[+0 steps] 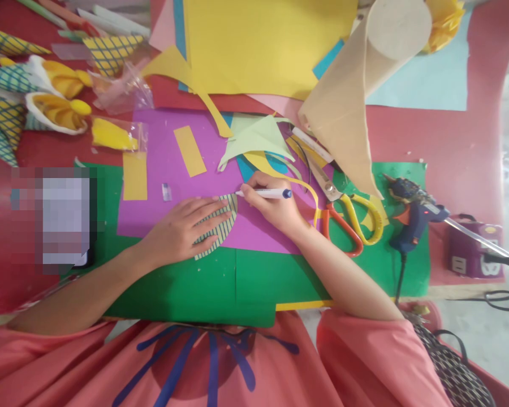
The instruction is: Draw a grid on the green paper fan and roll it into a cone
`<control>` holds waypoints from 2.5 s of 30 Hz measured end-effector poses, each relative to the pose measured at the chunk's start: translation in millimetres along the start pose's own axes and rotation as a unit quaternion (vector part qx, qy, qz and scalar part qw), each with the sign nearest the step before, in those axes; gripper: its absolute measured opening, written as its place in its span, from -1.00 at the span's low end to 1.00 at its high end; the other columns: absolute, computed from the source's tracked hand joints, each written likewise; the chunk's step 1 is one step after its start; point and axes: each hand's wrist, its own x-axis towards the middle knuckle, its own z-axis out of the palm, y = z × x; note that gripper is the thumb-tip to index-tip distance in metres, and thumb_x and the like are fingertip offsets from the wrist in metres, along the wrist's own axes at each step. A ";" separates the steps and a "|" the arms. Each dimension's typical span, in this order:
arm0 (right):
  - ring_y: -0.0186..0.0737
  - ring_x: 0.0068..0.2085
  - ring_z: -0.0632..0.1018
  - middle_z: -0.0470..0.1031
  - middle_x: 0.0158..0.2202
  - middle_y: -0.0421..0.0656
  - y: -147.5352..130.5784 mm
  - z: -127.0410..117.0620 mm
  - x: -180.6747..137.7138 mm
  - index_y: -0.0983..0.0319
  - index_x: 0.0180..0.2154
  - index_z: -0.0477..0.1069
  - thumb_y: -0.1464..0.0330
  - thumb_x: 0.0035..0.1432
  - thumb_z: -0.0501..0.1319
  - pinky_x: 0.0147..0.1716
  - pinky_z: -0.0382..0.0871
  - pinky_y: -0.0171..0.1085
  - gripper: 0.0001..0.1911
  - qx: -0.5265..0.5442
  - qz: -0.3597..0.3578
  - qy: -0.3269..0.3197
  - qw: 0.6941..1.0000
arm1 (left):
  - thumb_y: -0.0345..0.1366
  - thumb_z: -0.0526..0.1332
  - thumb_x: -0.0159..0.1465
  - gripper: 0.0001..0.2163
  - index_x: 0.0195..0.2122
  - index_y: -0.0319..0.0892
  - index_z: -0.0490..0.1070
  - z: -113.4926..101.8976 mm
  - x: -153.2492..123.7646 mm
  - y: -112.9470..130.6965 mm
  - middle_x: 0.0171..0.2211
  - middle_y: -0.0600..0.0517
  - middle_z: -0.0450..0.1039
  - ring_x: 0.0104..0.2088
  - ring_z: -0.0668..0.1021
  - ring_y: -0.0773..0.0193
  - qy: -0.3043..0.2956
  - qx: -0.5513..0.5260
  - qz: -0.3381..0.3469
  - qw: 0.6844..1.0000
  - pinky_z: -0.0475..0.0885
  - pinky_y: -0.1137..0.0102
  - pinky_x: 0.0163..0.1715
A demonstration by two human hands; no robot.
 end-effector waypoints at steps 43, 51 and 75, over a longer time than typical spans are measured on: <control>-0.42 -0.60 0.38 0.39 -0.63 -0.28 -4.0 -2.4 1.1 0.24 -0.57 0.36 0.32 0.11 0.22 -0.56 0.24 -0.35 -0.76 0.078 0.009 0.020 0.997 | -0.24 0.04 0.33 -0.57 0.23 -0.15 0.19 -0.8 -1.4 0.8 0.19 -0.12 0.26 0.16 0.32 0.02 -0.007 0.018 -0.038 0.999 0.23 0.10 0.14; -0.43 -0.62 0.40 0.42 -0.62 -0.27 0.0 -3.0 1.2 0.25 -0.53 0.38 0.23 0.13 0.23 -0.58 0.28 -0.36 -0.72 0.092 0.013 0.041 0.995 | -0.32 0.07 0.29 -0.64 0.11 -0.22 0.34 -2.3 -4.5 -1.4 0.01 -0.17 0.40 -0.01 0.46 0.07 0.089 0.014 -0.086 0.992 0.37 0.16 -0.04; -0.09 -0.04 0.56 0.60 -0.16 -0.10 -2.2 -1.0 -4.9 0.15 -0.05 0.46 0.06 0.22 0.07 0.12 0.30 -0.02 -0.58 -0.132 -0.191 -0.074 0.970 | -0.17 0.04 0.34 -0.50 0.29 -0.10 0.07 -4.8 -3.3 -5.6 0.21 -0.04 0.27 0.26 0.25 0.05 0.010 0.021 -0.026 0.999 0.02 0.00 0.27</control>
